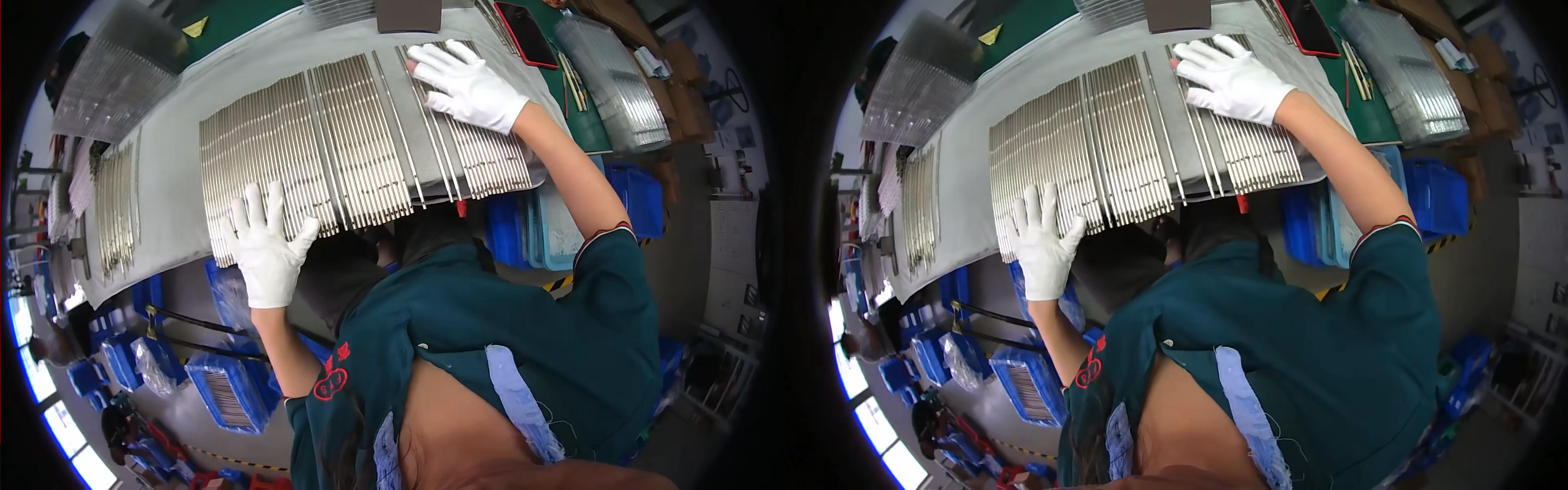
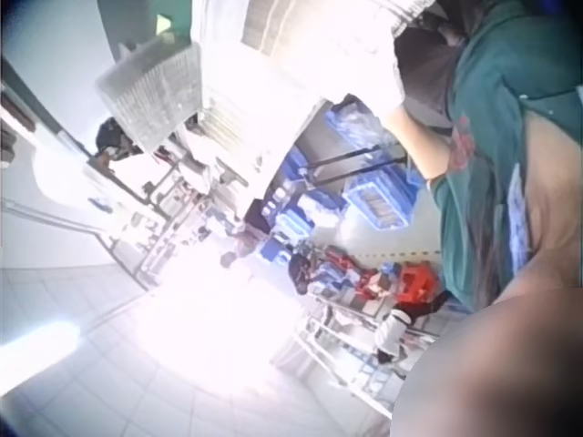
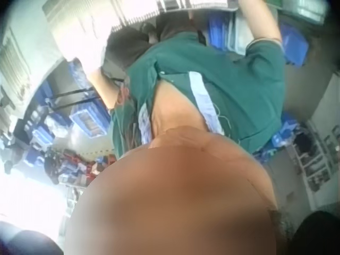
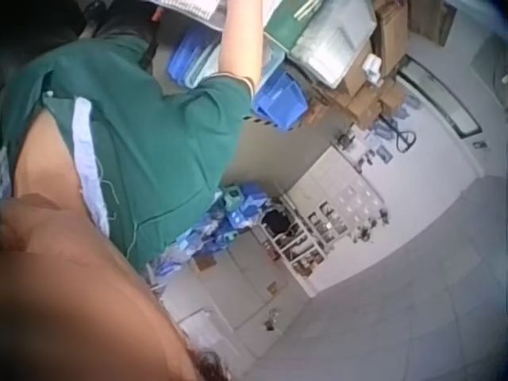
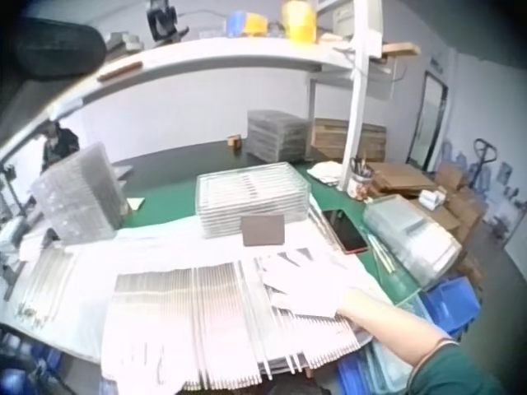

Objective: Organizing, aligning, and bundling thin metal rods on an industrial workbench.

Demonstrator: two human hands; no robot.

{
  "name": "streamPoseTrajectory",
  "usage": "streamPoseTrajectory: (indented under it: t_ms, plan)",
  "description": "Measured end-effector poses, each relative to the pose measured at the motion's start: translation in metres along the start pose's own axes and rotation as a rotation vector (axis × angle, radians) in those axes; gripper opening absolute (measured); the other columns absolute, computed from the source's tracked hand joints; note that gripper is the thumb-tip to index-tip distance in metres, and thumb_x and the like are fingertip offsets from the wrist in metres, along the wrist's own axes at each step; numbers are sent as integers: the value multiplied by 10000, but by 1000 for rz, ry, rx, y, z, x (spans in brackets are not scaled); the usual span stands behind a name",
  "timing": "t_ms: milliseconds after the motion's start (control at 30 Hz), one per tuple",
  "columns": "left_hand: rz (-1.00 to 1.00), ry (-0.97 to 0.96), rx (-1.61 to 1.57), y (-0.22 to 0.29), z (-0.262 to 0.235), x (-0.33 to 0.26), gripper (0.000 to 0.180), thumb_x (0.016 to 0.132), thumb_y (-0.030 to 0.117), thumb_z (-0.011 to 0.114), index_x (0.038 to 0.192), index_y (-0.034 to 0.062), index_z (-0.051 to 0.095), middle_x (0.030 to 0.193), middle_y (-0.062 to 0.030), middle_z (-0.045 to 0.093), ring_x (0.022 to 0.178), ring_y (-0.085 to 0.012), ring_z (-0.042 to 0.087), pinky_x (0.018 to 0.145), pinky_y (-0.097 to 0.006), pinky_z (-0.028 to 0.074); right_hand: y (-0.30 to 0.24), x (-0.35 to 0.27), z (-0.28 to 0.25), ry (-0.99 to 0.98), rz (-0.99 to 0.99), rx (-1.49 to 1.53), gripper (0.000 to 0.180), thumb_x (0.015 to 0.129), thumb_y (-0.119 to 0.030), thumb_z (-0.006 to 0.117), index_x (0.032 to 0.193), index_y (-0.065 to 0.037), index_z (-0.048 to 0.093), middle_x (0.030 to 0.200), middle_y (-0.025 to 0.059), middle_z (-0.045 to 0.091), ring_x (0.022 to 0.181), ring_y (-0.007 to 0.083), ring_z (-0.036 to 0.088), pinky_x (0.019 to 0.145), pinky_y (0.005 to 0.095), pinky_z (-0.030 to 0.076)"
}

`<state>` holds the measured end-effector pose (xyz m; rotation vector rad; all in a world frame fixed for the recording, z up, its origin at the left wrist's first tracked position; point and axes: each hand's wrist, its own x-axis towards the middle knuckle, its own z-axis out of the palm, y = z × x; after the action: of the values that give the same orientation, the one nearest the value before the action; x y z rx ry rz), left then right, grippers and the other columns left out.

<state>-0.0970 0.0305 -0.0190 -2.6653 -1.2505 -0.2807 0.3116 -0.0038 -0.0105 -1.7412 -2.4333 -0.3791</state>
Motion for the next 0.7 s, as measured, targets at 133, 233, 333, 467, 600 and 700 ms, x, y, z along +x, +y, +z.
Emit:
streamPoseTrajectory:
  t_ms: [133,233,333,467,600,700]
  plan:
    - [-24,-30,-52,0,-2,1,819,920,704,528,1513,141,504,1537,-229,465,1397,-460,422,1175,-604,242,-51,56,5,-15,-122,123,631,1036,-472,453,1502,-47,467,1579,150,433,1492,283,364,1252,473,205]
    - [-41,-43,-62,2,-2,3,826,911,701,547,1512,136,504,1547,-232,454,1410,-462,409,1183,-605,232,-70,92,17,2,-138,156,653,1039,-502,439,1525,-65,447,1585,146,425,1498,281,354,1250,466,198]
    - [-39,-19,-74,4,-1,3,824,899,695,566,1486,117,530,1516,-236,482,1391,-455,422,1173,-600,247,-76,102,20,-85,-143,115,663,1036,-521,429,1539,-88,435,1607,145,399,1515,293,328,1254,492,182]
    - [-25,16,-69,5,-6,4,802,891,678,589,1443,97,569,1467,-234,516,1320,-445,460,1146,-599,278,-57,84,11,-163,-168,9,642,1034,-508,416,1520,-90,457,1629,147,368,1515,305,324,1250,512,188]
    - [-23,58,-90,5,2,4,776,882,678,599,1416,116,599,1452,-225,526,1321,-457,454,1147,-627,270,-30,47,8,-167,-99,-41,630,1041,-475,433,1535,-85,427,1611,162,387,1508,311,339,1249,505,198]
    - [-48,59,-106,5,0,2,771,885,679,592,1414,118,604,1464,-219,522,1336,-469,452,1145,-633,268,-26,32,1,-165,-38,-45,619,1035,-442,475,1535,-81,424,1601,168,398,1504,296,340,1246,496,198]
